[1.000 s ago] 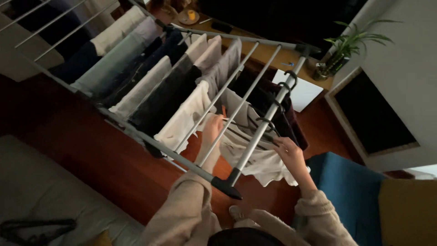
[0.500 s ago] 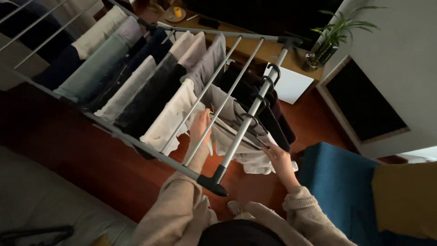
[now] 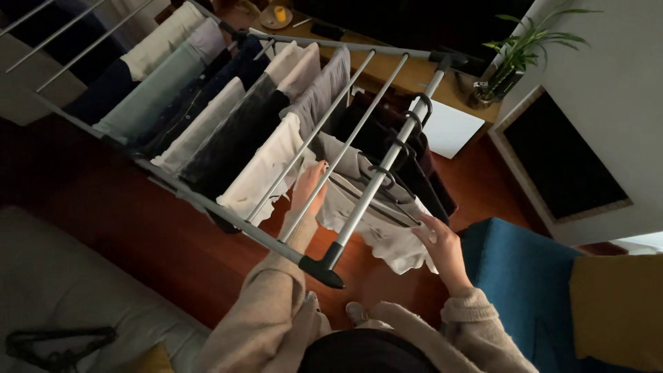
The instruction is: The person picks up clothing items from a couch, places them onto hangers, and hangs the hangers on a drying rack.
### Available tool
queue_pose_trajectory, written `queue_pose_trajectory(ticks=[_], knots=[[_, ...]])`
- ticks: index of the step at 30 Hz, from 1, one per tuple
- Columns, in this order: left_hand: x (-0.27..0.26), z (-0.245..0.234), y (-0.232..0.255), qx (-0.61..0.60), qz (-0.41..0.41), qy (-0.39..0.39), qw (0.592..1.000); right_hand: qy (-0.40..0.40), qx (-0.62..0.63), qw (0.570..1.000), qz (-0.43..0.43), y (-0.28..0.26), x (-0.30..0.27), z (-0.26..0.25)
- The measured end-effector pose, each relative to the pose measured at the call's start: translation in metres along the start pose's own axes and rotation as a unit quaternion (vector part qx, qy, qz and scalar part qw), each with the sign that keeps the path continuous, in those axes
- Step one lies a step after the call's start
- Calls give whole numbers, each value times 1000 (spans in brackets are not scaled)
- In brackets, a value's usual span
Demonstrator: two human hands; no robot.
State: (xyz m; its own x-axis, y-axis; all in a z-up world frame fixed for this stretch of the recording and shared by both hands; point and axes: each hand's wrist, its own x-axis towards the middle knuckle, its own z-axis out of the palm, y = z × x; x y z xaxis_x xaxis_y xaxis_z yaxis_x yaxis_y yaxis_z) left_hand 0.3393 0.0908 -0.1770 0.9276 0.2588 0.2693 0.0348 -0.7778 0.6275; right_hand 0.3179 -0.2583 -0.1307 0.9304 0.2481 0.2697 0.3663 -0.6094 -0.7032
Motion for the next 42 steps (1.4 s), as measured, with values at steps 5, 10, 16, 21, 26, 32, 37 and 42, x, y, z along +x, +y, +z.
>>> queue_pose_trajectory(ticks=[5, 10, 16, 21, 26, 32, 37, 42], knots=[[-7, 3, -6, 21, -4, -20, 1000, 13, -3, 1000, 13, -27, 1, -24], [-20, -1, 0, 45, 4, -50, 998, 15, -3, 1000, 19, -4, -5, -26], [-36, 12, -17, 67, 18, -46, 997, 14, 16, 1000, 3, -7, -4, -37], [-77, -17, 3, 80, 83, -35, 993, 35, -32, 998, -49, -22, -3, -58], [-121, 67, -104, -36, 57, -93, 993, -2, -15, 997, -81, -13, -4, -61], [-204, 11, -86, -22, -80, -122, 989, -290, -6, 951, -106, -56, -10, -72], [-279, -7, -71, -118, -128, -57, 983, -486, -53, 866, -108, -19, -7, -24], [-378, -14, -49, -196, -205, -20, 959, -600, -105, 757, -236, -34, -25, 23]])
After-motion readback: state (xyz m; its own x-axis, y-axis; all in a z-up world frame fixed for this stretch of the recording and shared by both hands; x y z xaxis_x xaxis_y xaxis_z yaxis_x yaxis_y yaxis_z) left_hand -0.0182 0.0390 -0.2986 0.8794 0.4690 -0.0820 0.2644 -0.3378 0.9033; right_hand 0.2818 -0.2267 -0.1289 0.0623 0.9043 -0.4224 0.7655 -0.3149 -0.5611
